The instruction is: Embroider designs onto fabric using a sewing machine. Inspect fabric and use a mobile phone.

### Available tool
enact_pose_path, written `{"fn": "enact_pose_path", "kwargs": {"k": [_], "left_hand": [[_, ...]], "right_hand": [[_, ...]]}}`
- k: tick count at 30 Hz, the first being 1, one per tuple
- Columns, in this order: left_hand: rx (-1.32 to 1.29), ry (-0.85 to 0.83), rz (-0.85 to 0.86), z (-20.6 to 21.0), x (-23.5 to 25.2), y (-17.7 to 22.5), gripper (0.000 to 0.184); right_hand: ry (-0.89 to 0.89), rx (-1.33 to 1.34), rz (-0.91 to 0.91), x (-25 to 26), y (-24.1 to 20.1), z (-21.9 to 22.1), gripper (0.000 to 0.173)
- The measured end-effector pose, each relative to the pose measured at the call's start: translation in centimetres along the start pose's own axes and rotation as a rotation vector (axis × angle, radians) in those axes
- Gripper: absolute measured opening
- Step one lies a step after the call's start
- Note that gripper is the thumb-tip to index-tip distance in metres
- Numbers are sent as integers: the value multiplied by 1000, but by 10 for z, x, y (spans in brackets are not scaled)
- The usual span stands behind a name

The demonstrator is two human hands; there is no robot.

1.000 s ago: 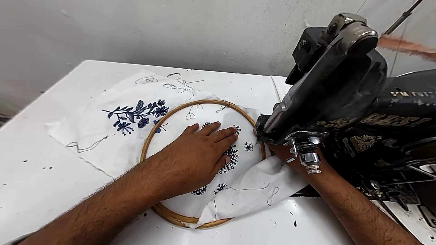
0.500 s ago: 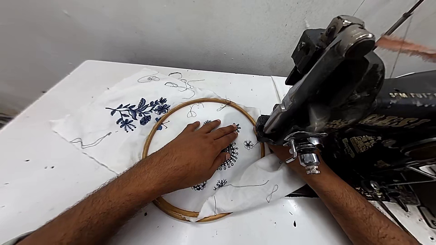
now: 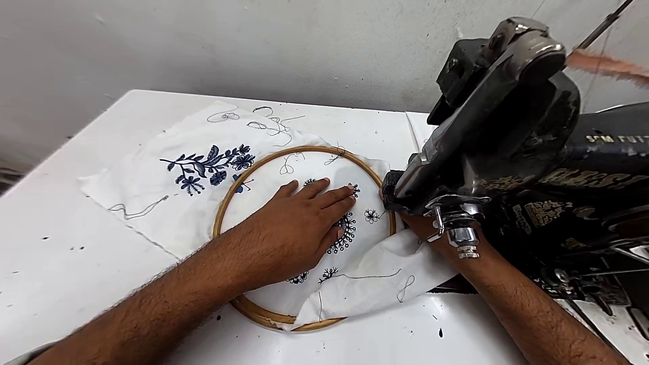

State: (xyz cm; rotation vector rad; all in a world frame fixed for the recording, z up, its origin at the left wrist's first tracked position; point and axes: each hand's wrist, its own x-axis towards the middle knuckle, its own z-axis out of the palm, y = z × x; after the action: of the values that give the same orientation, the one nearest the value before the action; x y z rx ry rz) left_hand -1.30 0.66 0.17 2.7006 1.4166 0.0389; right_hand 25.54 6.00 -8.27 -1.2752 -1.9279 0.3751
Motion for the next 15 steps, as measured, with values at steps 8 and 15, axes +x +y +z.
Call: {"fn": "enact_pose_path", "kwargs": {"k": [8,15], "left_hand": [[-13,30,27,4,6,3,54],[-38,34,25,5,8,-1,55]], "right_hand": [[-57,50,93,2,-56,-44,23],[-8,132,97,0,-48,-34,26]]}}
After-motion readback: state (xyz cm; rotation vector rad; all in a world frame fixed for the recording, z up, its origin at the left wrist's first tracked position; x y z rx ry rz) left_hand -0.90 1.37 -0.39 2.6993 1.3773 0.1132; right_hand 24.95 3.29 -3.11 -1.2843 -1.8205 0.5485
